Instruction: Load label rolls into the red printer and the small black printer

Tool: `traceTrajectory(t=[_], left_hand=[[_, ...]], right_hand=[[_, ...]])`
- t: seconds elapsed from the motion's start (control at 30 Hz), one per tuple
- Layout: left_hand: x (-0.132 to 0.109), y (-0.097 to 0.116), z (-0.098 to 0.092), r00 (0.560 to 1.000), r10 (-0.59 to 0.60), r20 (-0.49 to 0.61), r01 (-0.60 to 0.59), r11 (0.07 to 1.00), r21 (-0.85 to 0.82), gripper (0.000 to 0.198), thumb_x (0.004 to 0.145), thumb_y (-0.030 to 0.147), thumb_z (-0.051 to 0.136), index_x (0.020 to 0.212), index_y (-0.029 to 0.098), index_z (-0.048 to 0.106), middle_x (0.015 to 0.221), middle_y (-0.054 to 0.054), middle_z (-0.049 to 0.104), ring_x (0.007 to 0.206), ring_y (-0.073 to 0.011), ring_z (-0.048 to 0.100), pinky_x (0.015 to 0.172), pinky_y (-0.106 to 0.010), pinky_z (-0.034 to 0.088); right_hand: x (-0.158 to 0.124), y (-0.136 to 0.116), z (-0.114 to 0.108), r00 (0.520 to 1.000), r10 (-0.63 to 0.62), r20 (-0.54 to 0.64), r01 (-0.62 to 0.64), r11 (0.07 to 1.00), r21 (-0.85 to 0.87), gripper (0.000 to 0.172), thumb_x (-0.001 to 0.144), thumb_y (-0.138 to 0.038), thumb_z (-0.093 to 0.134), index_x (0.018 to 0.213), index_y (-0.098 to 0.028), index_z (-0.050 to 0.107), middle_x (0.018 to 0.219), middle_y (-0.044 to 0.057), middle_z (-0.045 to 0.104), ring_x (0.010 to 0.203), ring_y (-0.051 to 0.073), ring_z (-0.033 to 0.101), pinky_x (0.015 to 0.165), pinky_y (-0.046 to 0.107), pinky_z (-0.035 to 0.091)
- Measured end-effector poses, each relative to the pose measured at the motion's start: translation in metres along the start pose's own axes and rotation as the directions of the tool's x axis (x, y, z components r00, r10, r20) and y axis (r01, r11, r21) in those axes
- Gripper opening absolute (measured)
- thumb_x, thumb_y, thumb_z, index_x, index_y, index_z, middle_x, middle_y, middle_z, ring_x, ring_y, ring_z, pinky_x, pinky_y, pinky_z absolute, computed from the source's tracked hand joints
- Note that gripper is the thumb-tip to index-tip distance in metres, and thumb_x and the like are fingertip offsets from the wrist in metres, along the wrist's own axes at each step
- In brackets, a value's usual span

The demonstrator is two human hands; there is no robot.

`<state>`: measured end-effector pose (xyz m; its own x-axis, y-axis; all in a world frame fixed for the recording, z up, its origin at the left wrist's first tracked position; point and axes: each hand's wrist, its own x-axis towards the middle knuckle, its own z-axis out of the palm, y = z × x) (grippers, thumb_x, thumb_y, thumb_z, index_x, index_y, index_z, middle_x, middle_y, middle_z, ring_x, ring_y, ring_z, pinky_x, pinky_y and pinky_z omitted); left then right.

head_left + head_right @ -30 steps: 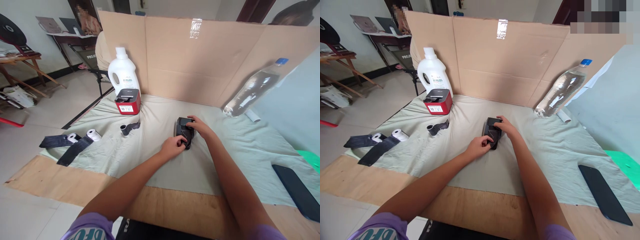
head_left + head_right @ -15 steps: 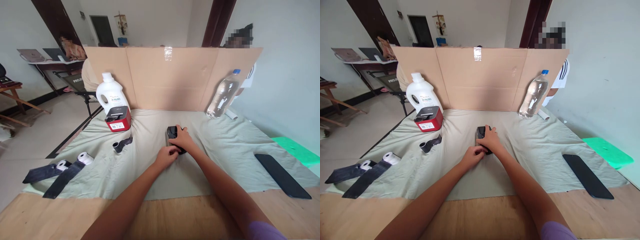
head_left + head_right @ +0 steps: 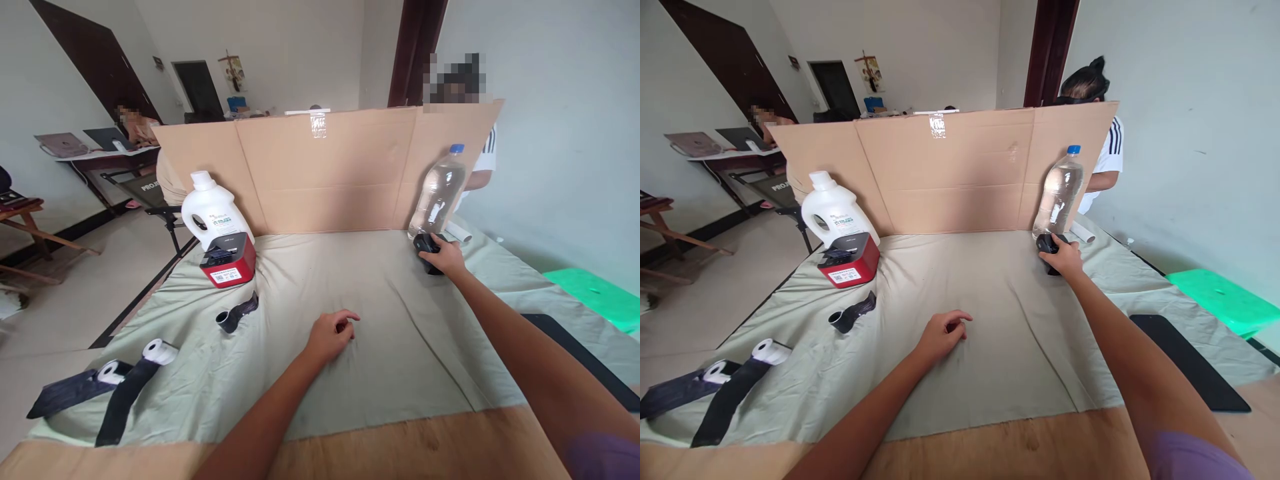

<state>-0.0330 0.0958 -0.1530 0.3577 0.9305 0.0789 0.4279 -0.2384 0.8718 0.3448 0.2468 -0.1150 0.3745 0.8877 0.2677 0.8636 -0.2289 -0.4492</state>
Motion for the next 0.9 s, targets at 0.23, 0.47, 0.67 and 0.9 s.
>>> traceTrajectory(t=[0.23, 0.47, 0.67, 0.9], left_hand=[[0.0, 0.002, -0.001, 1.0, 0.001, 0.0, -0.001, 1.0, 0.022, 0.035, 0.078, 0.017, 0.049, 0.102, 0.025, 0.073, 0.069, 0.004, 0.071, 0.064, -0.0131, 0.061, 0.07, -0.025, 0.047], [0.01, -0.001, -0.013, 0.993, 0.048, -0.106, -0.064, 0.986, -0.153, 0.034, 0.079, 0.015, 0.049, 0.103, 0.02, 0.073, 0.072, 0.001, 0.072, 0.06, -0.0118, 0.056, 0.062, -0.023, 0.044], [0.028, -0.002, -0.148, 0.769, 0.099, -0.632, -0.246, 0.958, -0.149, 0.027, 0.084, 0.02, 0.049, 0.102, 0.018, 0.069, 0.077, -0.002, 0.07, 0.074, -0.0142, 0.062, 0.07, -0.024, 0.046], [0.01, -0.074, -0.285, 0.404, -0.268, -0.874, -0.002, 0.956, -0.294, 0.037, 0.083, 0.024, 0.064, 0.118, 0.016, 0.06, 0.131, -0.013, 0.06, 0.121, -0.0229, 0.056, 0.104, -0.035, 0.043]], right_hand=[[-0.005, -0.002, 0.007, 0.991, 0.133, 0.036, -0.131, 0.991, -0.034, 0.083, 0.071, -0.058, 0.069, 0.145, -0.027, 0.05, 0.134, 0.025, 0.046, 0.119, 0.052, 0.052, 0.088, 0.066, 0.045], [0.001, -0.01, 0.012, 0.982, 0.189, -0.009, -0.188, 0.977, -0.097, 0.084, 0.061, -0.059, 0.075, 0.139, -0.03, 0.058, 0.144, 0.031, 0.039, 0.129, 0.061, 0.04, 0.091, 0.076, 0.032], [-0.045, -0.118, 0.044, 0.962, -0.267, -0.052, 0.247, 0.938, -0.244, 0.078, 0.078, -0.055, 0.063, 0.148, -0.025, 0.047, 0.157, 0.023, 0.029, 0.14, 0.054, 0.028, 0.106, 0.074, 0.019], [-0.133, -0.318, 0.116, 0.753, -0.598, 0.276, 0.424, 0.761, 0.491, 0.068, 0.086, -0.043, 0.056, 0.15, -0.025, 0.041, 0.153, 0.01, 0.044, 0.141, 0.026, 0.041, 0.117, 0.045, 0.031]])
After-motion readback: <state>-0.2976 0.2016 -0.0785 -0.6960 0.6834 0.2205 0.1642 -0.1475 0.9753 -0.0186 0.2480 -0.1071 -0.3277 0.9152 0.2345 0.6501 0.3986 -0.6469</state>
